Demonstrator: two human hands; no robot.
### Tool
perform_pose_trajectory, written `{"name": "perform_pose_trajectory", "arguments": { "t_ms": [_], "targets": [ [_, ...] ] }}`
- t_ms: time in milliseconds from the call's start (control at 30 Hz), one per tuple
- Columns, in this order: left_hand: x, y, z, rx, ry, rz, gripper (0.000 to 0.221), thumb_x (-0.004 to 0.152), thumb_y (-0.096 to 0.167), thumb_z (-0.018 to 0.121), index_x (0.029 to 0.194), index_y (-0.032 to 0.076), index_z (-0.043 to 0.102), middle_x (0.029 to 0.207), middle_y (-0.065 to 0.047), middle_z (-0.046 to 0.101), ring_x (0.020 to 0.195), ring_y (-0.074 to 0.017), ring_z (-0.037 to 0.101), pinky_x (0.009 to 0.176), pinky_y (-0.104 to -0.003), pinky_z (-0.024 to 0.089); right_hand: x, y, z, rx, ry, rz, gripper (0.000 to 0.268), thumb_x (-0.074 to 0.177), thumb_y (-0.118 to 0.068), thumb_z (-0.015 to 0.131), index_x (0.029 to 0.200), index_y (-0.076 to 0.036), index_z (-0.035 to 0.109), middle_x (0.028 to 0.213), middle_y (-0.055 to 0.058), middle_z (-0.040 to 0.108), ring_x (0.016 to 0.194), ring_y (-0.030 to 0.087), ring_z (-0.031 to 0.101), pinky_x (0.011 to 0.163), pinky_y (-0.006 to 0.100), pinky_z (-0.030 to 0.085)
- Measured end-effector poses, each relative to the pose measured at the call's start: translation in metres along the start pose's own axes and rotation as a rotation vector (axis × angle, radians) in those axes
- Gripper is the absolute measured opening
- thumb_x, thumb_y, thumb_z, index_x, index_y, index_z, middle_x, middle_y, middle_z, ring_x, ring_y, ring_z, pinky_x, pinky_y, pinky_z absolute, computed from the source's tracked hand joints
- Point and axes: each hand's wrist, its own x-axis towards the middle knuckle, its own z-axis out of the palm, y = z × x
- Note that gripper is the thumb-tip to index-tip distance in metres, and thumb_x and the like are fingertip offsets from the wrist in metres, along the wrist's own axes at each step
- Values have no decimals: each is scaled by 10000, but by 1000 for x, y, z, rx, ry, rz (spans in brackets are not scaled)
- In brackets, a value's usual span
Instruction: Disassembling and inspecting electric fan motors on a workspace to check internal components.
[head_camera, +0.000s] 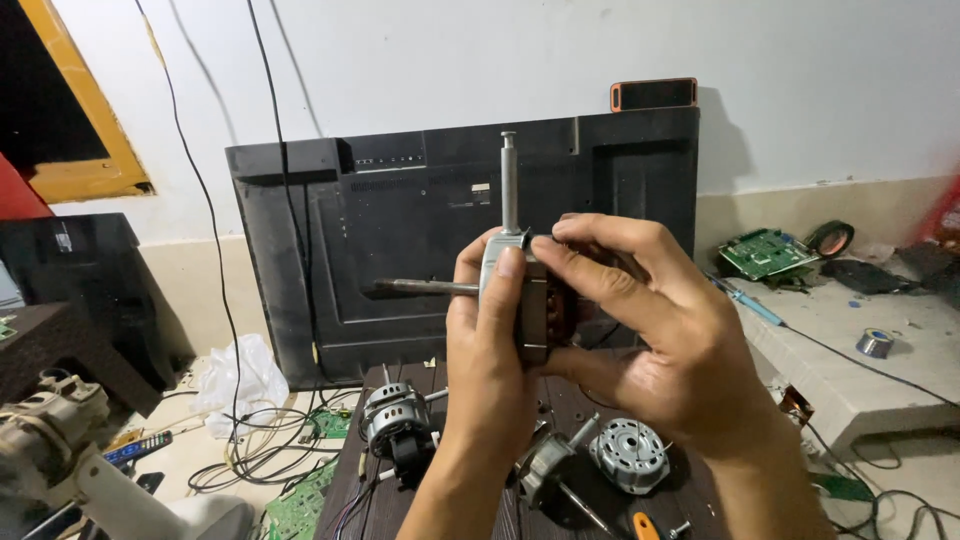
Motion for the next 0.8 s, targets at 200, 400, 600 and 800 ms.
{"name": "perform_pose_trajectory", "arguments": {
  "t_ms": [200,400,600,800],
  "targets": [
    [3,-8,-5,56,1,57,521,963,383,523,1357,42,536,1011,-110,612,835,-143,593,714,-299,494,-3,6,5,28,-11,-27,712,679,-191,938,1326,-131,648,1396,139,578,1189,261,677,1068,349,628],
    [0,-4,-10,44,-196,81,759,780,215,749,1444,29,430,1090,-167,642,896,-219,679,750,-302,565,0,-3,-2,-4,-10,-8,722,668,-256,941,1317,-121,654,1431,151,550,1394,352,569,1220,484,520],
    [4,-11,-13,-65,-159,56,579,837,146,712,1355,-40,534,1069,-141,651,925,-188,641,842,-298,517,2,-1,2,-124,-34,-12,807,596,-307,983,1327,-153,677,1445,134,534,1424,337,468,1282,506,373],
    [9,-2,-18,-211,-90,61,355,914,261,694,1131,-18,662,940,-93,685,789,-145,650,662,-240,486,-1,9,-1,-170,-21,-33,891,747,-451,1016,1474,-181,577,1586,211,427,1455,352,421,1267,547,357]
  ]
}}
